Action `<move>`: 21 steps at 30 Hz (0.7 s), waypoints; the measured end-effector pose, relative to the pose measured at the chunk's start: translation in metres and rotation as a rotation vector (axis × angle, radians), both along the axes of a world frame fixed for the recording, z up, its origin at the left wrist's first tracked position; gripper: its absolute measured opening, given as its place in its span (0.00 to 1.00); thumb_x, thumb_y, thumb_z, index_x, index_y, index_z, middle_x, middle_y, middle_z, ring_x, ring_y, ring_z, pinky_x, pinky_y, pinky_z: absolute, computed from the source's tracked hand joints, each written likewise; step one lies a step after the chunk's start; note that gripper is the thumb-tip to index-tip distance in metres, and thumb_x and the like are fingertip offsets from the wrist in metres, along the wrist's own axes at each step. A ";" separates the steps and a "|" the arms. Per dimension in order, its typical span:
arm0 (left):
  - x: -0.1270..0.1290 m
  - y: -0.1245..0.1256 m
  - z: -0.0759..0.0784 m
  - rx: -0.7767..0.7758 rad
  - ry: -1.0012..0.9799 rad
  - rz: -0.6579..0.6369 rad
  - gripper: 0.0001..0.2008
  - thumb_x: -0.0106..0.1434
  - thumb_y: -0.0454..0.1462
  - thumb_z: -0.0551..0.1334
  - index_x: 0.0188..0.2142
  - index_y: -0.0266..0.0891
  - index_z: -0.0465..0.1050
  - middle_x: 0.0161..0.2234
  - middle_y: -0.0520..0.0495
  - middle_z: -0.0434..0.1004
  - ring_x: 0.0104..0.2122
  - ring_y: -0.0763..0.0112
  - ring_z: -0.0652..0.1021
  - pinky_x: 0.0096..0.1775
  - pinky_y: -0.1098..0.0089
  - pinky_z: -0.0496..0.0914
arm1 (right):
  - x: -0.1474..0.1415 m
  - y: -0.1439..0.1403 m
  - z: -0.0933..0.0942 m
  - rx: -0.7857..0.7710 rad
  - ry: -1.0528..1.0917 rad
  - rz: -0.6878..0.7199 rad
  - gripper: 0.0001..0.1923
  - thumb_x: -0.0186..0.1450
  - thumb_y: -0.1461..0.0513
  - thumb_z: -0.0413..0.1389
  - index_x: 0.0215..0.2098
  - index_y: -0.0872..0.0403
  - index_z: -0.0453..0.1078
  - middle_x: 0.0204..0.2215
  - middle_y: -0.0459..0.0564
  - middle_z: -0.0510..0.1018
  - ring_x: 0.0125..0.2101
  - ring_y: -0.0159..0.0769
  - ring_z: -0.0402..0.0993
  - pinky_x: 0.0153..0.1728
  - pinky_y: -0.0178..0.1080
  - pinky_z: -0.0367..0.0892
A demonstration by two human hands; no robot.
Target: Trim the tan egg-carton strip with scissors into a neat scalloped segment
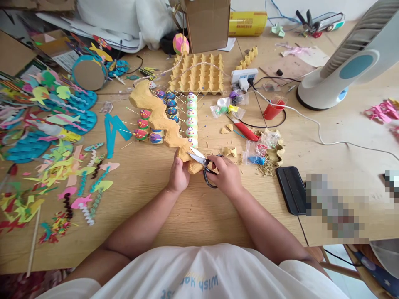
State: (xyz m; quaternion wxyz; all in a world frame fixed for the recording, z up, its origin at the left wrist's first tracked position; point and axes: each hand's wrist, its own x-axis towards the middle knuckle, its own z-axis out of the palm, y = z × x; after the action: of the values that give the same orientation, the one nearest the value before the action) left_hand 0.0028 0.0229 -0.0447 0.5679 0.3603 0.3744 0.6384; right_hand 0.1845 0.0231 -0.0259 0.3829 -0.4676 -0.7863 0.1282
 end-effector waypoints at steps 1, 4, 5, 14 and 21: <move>0.000 0.000 0.000 -0.008 0.000 -0.001 0.34 0.64 0.64 0.62 0.61 0.51 0.73 0.59 0.43 0.79 0.66 0.53 0.73 0.63 0.57 0.71 | 0.000 0.000 0.000 -0.003 -0.003 -0.003 0.17 0.67 0.54 0.65 0.52 0.49 0.74 0.30 0.46 0.81 0.28 0.36 0.76 0.32 0.38 0.68; 0.001 0.000 0.000 -0.006 -0.006 -0.006 0.34 0.64 0.64 0.62 0.62 0.51 0.72 0.60 0.43 0.78 0.67 0.53 0.72 0.64 0.57 0.70 | 0.001 0.000 -0.001 0.001 -0.013 -0.010 0.17 0.68 0.54 0.65 0.52 0.49 0.74 0.29 0.46 0.81 0.28 0.36 0.76 0.31 0.38 0.68; 0.001 0.000 0.000 -0.001 -0.007 -0.006 0.34 0.64 0.64 0.61 0.62 0.50 0.72 0.60 0.42 0.78 0.67 0.53 0.72 0.64 0.57 0.69 | 0.001 0.000 -0.001 0.008 -0.020 -0.012 0.16 0.68 0.53 0.65 0.52 0.49 0.75 0.29 0.46 0.81 0.28 0.36 0.76 0.31 0.37 0.68; 0.001 0.000 0.000 0.022 0.008 -0.022 0.38 0.65 0.65 0.60 0.68 0.51 0.67 0.65 0.42 0.75 0.68 0.53 0.71 0.67 0.54 0.66 | 0.000 -0.001 0.000 0.113 -0.157 -0.058 0.18 0.71 0.49 0.61 0.51 0.52 0.76 0.29 0.49 0.82 0.28 0.39 0.78 0.30 0.38 0.68; 0.000 0.001 -0.003 0.065 0.019 -0.043 0.36 0.69 0.63 0.57 0.69 0.51 0.65 0.66 0.42 0.74 0.67 0.53 0.72 0.67 0.54 0.67 | 0.000 -0.002 0.000 0.132 -0.185 -0.077 0.19 0.72 0.47 0.60 0.50 0.52 0.77 0.28 0.49 0.83 0.27 0.40 0.78 0.30 0.39 0.68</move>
State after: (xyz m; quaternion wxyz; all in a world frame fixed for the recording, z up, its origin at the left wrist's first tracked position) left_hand 0.0027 0.0237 -0.0480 0.5659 0.3923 0.3510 0.6345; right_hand 0.1842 0.0214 -0.0261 0.3435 -0.4811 -0.8064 0.0174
